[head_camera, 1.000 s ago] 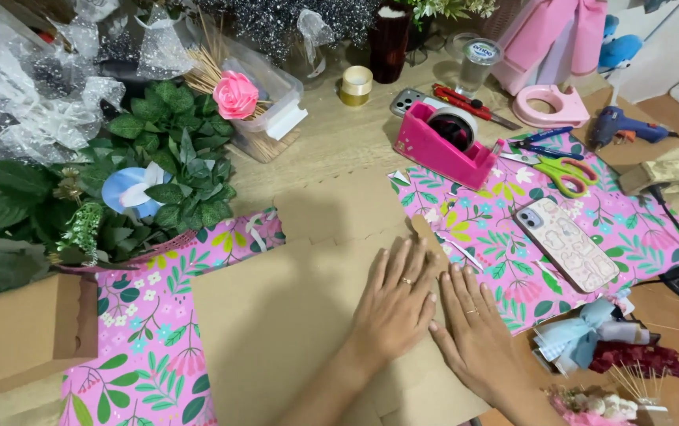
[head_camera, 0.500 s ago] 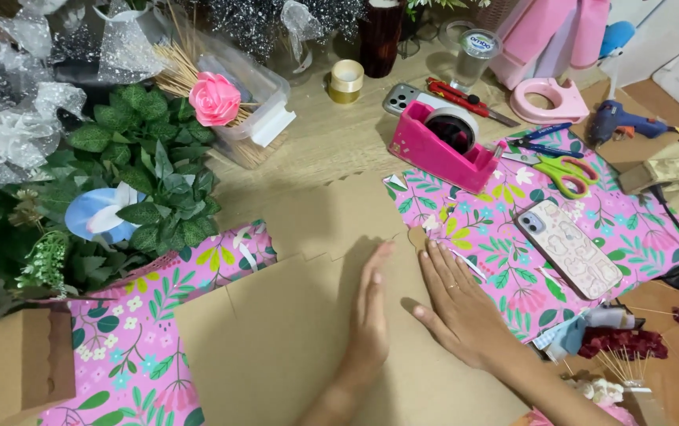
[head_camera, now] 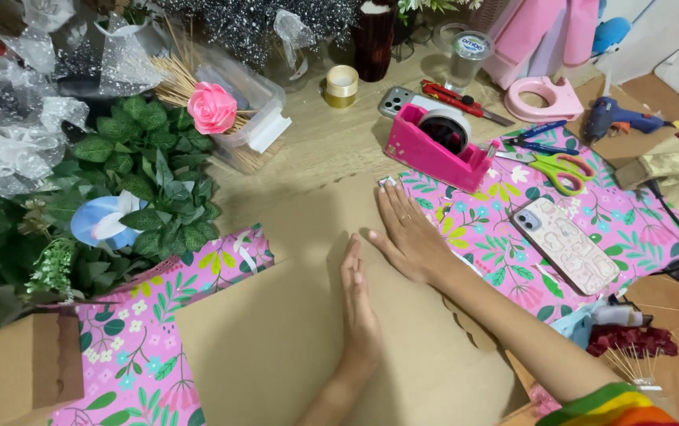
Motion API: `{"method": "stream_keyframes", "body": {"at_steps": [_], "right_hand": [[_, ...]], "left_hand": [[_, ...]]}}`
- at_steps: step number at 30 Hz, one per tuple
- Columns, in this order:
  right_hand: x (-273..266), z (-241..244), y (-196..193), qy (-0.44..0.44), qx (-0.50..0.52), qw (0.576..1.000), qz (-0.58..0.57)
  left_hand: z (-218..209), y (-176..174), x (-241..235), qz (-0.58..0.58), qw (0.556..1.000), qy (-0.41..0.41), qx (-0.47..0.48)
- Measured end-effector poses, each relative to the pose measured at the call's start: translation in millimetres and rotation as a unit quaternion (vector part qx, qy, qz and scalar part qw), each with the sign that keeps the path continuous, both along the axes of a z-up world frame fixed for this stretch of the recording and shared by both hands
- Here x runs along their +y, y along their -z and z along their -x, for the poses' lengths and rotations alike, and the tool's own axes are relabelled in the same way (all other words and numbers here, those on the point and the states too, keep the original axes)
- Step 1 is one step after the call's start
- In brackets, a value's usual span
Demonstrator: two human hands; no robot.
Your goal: The person assembles a flat-packed cardboard box by hand. They fold the side flaps and tuck the tabs into the corresponding slots to form the box structure.
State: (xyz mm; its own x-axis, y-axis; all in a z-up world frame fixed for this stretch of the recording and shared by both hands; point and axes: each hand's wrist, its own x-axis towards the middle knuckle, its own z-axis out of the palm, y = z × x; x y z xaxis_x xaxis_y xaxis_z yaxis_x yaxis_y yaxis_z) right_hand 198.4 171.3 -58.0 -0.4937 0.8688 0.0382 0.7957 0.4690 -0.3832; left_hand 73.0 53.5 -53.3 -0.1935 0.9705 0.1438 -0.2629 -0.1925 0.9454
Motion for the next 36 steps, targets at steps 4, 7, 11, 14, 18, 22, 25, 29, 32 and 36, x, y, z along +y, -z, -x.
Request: {"method": "stream_keyframes", "body": {"at_steps": [4, 7, 11, 14, 18, 22, 25, 29, 32, 36], "right_hand": [[8, 8, -5, 0.033, 0.037, 0.997, 0.056], [15, 1, 6, 0.035, 0.008, 0.998, -0.048], [-17, -21, 8, 0.034, -0.060, 0.985, -0.156], [-49, -55, -7, 0.000, -0.072, 0.990, -0.121], [-86, -102, -23, -0.100, -0.062, 0.975, -0.190], [-114, -126, -19, -0.122, -0.037, 0.975, -0.184], [-134, -127, -19, -0.135, 0.009, 0.959, -0.247], [-166, -120, -24, -0.135, 0.035, 0.954, -0.264], [-190, -123, -20, -0.141, 0.044, 0.956, -0.252], [-207, -141, -3, -0.144, 0.072, 0.974, -0.161]], "left_hand": [[1, 4, -2, -0.013, 1.000, -0.004, 0.008], [0, 10, 9, 0.018, 0.999, -0.044, -0.010], [7, 0, -6, -0.012, 0.989, -0.048, 0.136], [-1, -17, -42, -0.126, 0.911, 0.029, 0.392], [-31, 4, -90, -0.214, 0.784, 0.122, 0.570], [-19, 15, -93, -0.215, 0.738, 0.075, 0.635], [-4, 8, -92, -0.273, 0.703, 0.047, 0.655], [9, 2, -91, -0.298, 0.738, 0.041, 0.604], [14, 4, -92, -0.287, 0.737, 0.041, 0.610], [17, -1, -95, -0.275, 0.722, 0.051, 0.633]]}}
